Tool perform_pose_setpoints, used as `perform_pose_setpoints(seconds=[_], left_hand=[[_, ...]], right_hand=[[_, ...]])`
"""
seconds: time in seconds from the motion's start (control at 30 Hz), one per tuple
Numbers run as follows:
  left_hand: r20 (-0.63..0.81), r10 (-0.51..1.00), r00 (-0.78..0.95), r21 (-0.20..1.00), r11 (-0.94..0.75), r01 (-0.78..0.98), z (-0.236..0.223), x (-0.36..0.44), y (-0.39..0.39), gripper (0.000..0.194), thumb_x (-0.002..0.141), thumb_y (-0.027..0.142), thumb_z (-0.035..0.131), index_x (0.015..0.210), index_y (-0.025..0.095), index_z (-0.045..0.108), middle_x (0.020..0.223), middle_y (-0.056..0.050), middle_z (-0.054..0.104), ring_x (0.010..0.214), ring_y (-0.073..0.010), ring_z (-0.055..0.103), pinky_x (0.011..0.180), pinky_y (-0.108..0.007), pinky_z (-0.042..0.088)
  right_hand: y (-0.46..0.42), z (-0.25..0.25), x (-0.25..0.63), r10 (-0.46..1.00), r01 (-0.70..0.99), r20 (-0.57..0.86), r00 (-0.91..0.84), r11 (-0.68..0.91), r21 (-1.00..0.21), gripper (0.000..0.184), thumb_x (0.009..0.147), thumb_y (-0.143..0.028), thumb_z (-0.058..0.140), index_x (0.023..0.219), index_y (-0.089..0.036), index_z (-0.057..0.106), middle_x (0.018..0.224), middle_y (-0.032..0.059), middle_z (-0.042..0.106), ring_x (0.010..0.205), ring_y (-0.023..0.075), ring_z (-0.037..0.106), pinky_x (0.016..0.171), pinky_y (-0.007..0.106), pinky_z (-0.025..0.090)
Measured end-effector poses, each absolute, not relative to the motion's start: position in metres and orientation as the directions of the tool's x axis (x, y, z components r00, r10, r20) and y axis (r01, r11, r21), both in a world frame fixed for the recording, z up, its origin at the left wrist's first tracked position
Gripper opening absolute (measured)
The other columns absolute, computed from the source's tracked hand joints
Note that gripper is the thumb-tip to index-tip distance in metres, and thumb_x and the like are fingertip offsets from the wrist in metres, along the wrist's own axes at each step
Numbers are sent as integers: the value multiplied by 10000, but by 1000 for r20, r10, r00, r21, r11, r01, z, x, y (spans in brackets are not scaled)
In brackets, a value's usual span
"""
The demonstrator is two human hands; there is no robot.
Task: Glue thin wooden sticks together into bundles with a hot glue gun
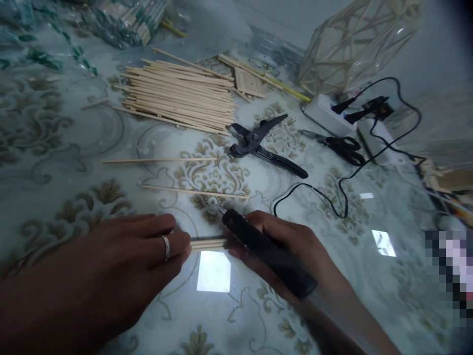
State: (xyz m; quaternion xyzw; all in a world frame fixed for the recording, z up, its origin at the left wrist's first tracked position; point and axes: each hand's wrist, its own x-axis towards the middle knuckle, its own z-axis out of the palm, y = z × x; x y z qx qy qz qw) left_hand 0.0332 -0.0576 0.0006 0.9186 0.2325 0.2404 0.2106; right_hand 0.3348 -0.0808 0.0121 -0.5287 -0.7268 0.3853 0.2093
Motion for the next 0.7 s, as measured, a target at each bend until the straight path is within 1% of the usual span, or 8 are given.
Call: perform_pose_setpoints(seconds=[0.07, 0.17, 0.3, 0.33, 0.43, 0.53, 0.6, 0.7], left_hand=[[349, 525, 777, 490, -808, 326, 0, 34, -59, 437, 1002, -97, 382, 971, 265, 625, 989, 28, 800, 853, -173, 702, 875, -303, 621], [347, 523, 779, 474, -814, 336, -1, 33, -60, 437, 996, -94, 383, 985, 271, 622, 1005, 30, 815, 881, -175, 723, 935, -304, 631], [331, 544, 771, 502, -793, 344, -1, 32, -59, 405, 950, -96, 432, 948, 289, 557, 955, 59, 804, 843, -175, 708, 868, -280, 602], [327, 542, 774, 500, -794, 345, -1, 32, -59, 392, 950, -86, 445, 956, 290, 553, 950, 61, 801, 845, -178, 707, 883, -281, 600], [333, 521, 786, 468, -815, 342, -5, 31, -59, 367, 978, -53, 446, 995, 290, 577, 973, 55, 799, 885, -180, 715, 1001, -290, 603], [359, 520, 775, 460, -821, 338, -9, 29, -61, 354, 997, -44, 462, 998, 280, 604, 979, 49, 792, 887, -170, 709, 1010, -275, 598], [370, 538, 757, 461, -814, 354, -11, 27, -62, 354, 994, -43, 485, 1015, 279, 632, 983, 51, 795, 886, -167, 709, 1001, -265, 601], [359, 541, 761, 472, -808, 352, -10, 24, -63, 362, 987, -36, 502, 1044, 285, 658, 989, 51, 806, 888, -172, 715, 1064, -271, 610]], right_hand=[[-84, 9, 334, 933, 639, -125, -338, 130, -758, 185, 1062, -235, 758, 915, -297, 663, 913, 2, 831, 758, 223, 792, 666, 326, 614], [-84, 7, 334, 933, 642, -97, -348, 162, -750, 203, 1055, -215, 755, 904, -299, 647, 877, -6, 809, 720, 219, 776, 660, 324, 609], [-84, 6, 333, 931, 634, -60, -359, 196, -748, 210, 1038, -207, 790, 908, -292, 648, 902, -1, 817, 738, 212, 784, 667, 308, 598], [-84, 6, 333, 931, 632, -60, -359, 195, -750, 216, 1042, -213, 795, 906, -289, 645, 897, 0, 812, 737, 209, 781, 667, 304, 595], [-84, 2, 334, 926, 611, -66, -371, 190, -769, 237, 1066, -255, 791, 894, -281, 631, 871, 6, 789, 756, 208, 774, 665, 294, 586], [-83, -1, 336, 923, 596, -67, -379, 188, -781, 250, 1085, -291, 768, 885, -277, 619, 854, 18, 770, 795, 219, 773, 657, 291, 575], [-83, -2, 336, 924, 594, -67, -378, 186, -783, 229, 1085, -290, 761, 898, -275, 629, 849, 15, 763, 780, 213, 756, 646, 290, 563], [-83, -2, 336, 923, 588, -65, -378, 185, -788, 203, 1067, -273, 772, 911, -277, 643, 847, 4, 760, 751, 203, 738, 641, 291, 550]])
